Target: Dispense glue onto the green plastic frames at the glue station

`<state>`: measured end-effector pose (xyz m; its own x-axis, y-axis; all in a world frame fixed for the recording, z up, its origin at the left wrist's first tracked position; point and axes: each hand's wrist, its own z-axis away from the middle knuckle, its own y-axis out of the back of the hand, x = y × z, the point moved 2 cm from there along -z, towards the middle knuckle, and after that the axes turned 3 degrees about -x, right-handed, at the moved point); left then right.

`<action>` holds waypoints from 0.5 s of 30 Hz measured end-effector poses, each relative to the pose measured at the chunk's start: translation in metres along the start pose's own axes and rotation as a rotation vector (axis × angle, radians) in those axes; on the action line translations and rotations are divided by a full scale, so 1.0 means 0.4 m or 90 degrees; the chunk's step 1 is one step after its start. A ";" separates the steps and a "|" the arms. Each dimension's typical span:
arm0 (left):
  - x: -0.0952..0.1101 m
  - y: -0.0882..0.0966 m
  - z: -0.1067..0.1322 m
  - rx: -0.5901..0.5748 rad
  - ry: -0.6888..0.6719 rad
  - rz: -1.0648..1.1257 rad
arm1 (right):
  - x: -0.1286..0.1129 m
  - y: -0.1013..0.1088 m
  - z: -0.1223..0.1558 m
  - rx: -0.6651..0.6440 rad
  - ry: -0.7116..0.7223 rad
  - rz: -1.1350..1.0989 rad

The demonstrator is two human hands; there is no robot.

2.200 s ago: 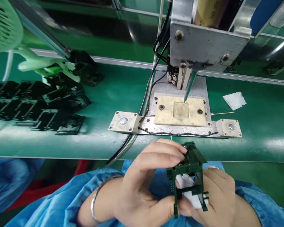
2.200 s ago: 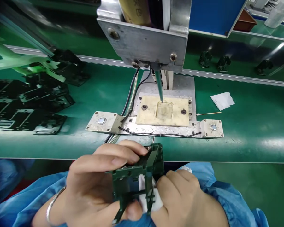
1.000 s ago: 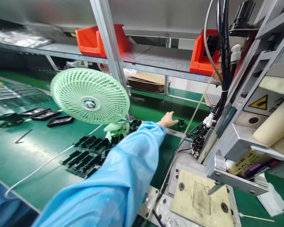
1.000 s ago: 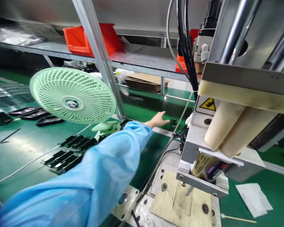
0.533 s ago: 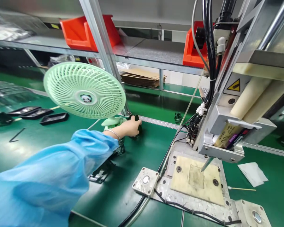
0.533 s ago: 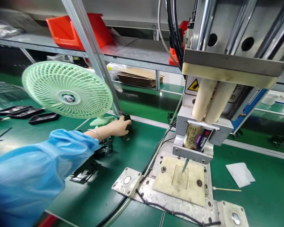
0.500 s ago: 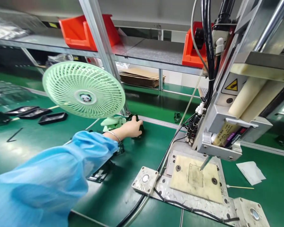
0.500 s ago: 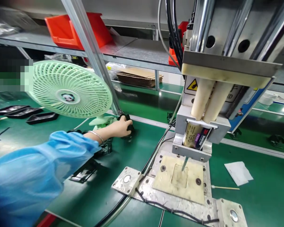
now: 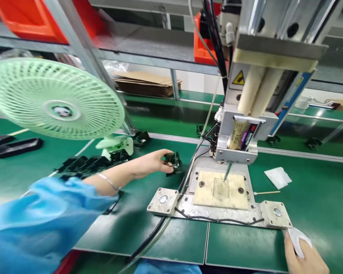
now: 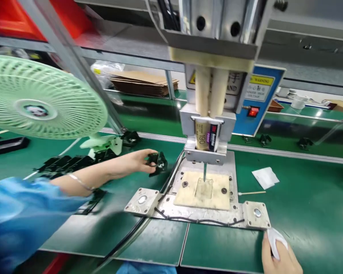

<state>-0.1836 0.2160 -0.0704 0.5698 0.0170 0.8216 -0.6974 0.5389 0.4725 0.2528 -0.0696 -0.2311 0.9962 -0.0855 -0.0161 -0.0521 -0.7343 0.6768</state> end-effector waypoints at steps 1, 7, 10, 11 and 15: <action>0.013 -0.003 0.014 -0.005 -0.002 0.030 | -0.003 0.004 -0.007 0.013 -0.002 0.009; 0.078 -0.148 0.078 -0.170 0.064 0.190 | -0.054 0.034 -0.061 0.023 -0.050 -0.026; 0.100 -0.256 0.078 -0.281 0.085 0.256 | -0.068 0.043 -0.074 0.035 -0.056 -0.046; 0.109 -0.283 0.070 -0.290 0.078 0.266 | -0.069 0.044 -0.074 0.038 -0.060 -0.049; 0.146 -0.336 0.013 -0.304 0.038 0.285 | -0.065 0.038 -0.068 0.035 -0.076 -0.066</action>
<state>-0.0588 0.1401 -0.0841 0.3011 0.3658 0.8806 -0.6114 0.7828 -0.1161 0.2281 -0.0603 -0.2003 0.9813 -0.0838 -0.1735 0.0440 -0.7792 0.6252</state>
